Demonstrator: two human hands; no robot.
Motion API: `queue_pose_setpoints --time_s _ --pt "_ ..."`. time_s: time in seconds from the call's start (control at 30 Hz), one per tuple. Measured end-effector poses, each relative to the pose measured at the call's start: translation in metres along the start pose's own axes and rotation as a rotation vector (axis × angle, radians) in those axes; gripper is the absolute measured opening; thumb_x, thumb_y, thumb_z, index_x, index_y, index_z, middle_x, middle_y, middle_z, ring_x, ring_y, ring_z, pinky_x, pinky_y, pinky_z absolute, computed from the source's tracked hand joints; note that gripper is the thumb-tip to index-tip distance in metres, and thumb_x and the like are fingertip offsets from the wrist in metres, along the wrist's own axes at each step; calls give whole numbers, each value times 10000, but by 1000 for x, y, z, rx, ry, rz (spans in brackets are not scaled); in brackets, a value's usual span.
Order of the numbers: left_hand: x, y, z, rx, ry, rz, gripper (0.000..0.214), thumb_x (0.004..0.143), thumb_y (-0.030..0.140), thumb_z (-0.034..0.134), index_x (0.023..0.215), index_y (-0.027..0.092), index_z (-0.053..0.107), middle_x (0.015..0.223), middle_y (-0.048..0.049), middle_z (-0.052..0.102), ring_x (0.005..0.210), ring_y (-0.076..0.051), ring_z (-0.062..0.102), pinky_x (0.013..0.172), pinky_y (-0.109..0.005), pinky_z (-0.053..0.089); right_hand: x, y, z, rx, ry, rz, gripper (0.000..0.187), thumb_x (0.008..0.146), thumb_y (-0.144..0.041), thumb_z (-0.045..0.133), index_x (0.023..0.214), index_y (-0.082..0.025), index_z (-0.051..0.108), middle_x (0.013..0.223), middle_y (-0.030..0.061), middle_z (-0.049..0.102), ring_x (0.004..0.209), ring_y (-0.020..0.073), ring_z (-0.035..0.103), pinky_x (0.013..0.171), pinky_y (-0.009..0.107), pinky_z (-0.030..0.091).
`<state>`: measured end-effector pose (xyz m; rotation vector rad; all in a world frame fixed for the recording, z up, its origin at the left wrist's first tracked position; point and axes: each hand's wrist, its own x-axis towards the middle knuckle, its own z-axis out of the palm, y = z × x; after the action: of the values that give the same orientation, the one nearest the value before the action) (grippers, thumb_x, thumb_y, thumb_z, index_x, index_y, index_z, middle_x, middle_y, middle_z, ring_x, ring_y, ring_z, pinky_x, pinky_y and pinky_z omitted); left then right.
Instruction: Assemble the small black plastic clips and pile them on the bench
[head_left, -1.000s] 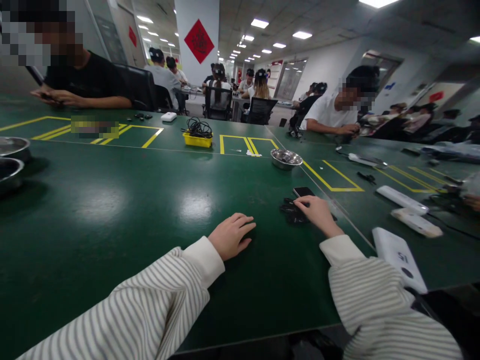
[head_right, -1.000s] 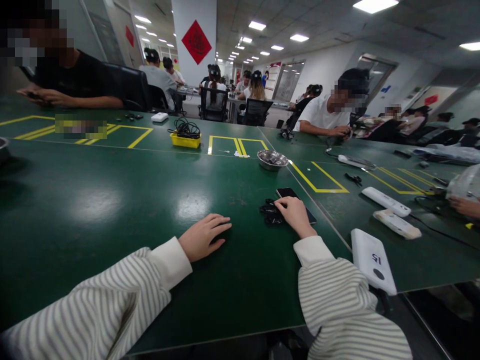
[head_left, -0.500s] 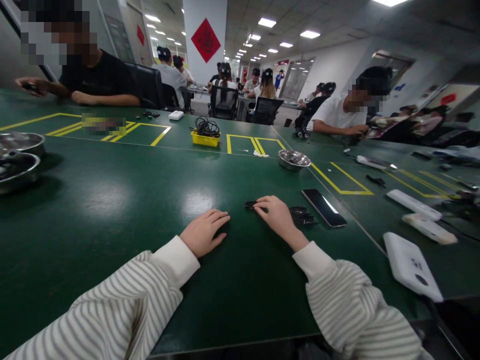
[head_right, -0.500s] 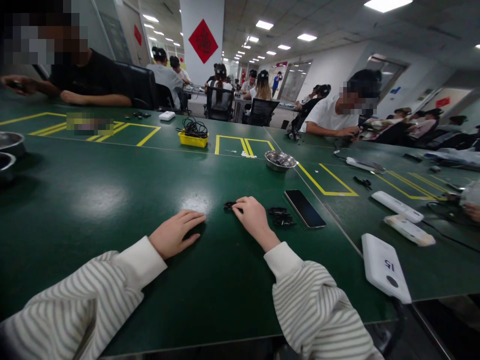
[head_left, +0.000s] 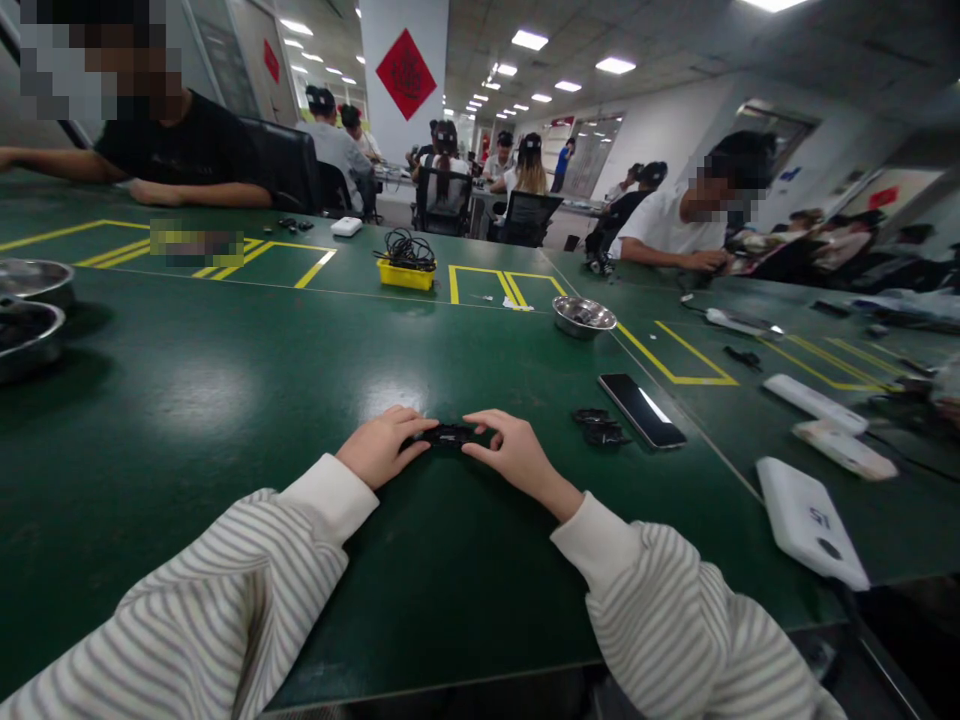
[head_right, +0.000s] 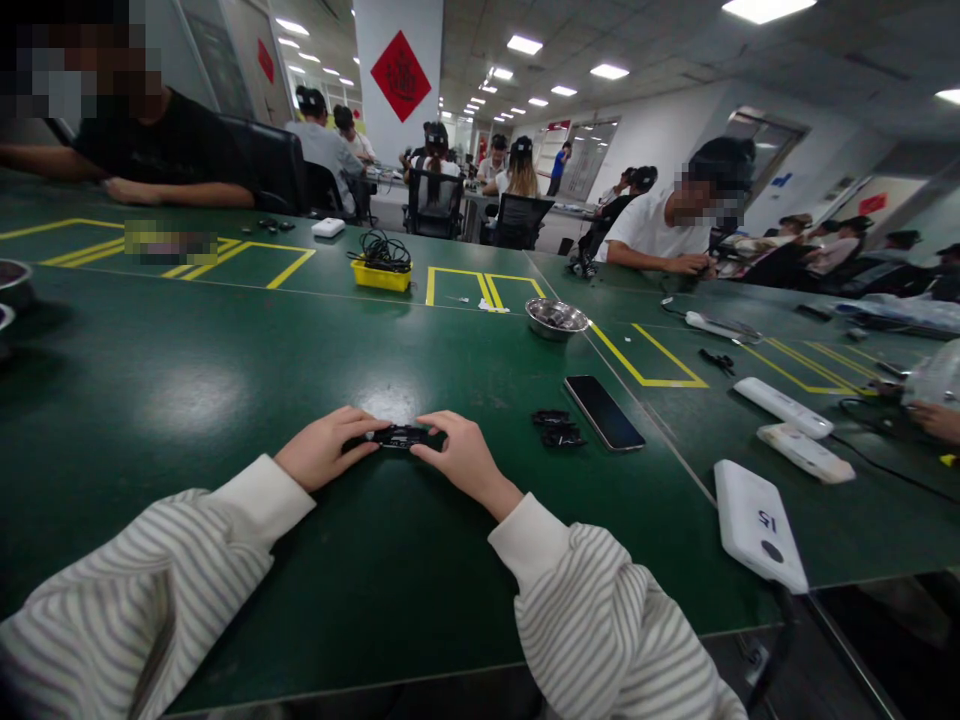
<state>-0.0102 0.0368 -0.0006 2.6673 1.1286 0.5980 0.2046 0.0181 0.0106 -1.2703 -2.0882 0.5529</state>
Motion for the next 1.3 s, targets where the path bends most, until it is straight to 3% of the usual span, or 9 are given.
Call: queue_pose_setpoints --time_s 0.1,0.3,0.53,0.67,0.83,1.1,1.3 --pt "0 1 -1 -96 93 -1 253 808 268 488 1031 170 555 930 -55 564 847 -167 514 775 -308 433 1 7 2 122 -28 88 354 682 -295 616 1006 -155 597 861 55 623 562 80 534 554 222 475" --pt "7 11 -1 -288 269 -76 272 799 263 503 1059 189 530 892 -26 533 631 -94 494 659 -257 453 2 0 11 192 5 57 339 679 -263 611 1001 -158 595 871 59 637 690 117 586 592 224 490" --pt "17 18 7 -455 260 -82 285 785 272 509 1058 189 511 1057 -50 525 873 -143 535 724 -258 476 1 -1 13 185 23 74 352 686 -220 597 1031 -155 567 965 76 615 777 132 580 627 236 493" --pt "16 16 6 -459 213 -127 261 782 275 508 1030 194 502 990 -28 567 841 -143 561 762 -283 473 2 -1 9 196 24 83 338 700 -206 574 1034 -150 562 972 72 611 804 130 574 613 217 483" --pt "3 12 -7 -459 313 -176 230 766 294 519 960 178 481 967 -37 564 805 -144 562 724 -282 476 4 5 2 66 54 71 183 740 -205 537 892 -157 626 865 44 624 688 100 550 581 210 430" --pt "-12 27 -9 -412 -24 -121 216 709 310 564 854 167 494 847 -25 584 688 -133 541 664 -277 453 3 10 -3 -106 -16 -22 116 673 -267 639 728 -167 662 762 23 588 577 77 463 547 207 368" --pt "-11 31 -1 -310 -127 -84 266 709 293 559 941 173 506 836 -21 578 714 -146 544 655 -264 436 5 4 -19 -213 -213 -6 87 686 -235 621 676 -170 678 635 7 616 553 83 514 543 201 370"
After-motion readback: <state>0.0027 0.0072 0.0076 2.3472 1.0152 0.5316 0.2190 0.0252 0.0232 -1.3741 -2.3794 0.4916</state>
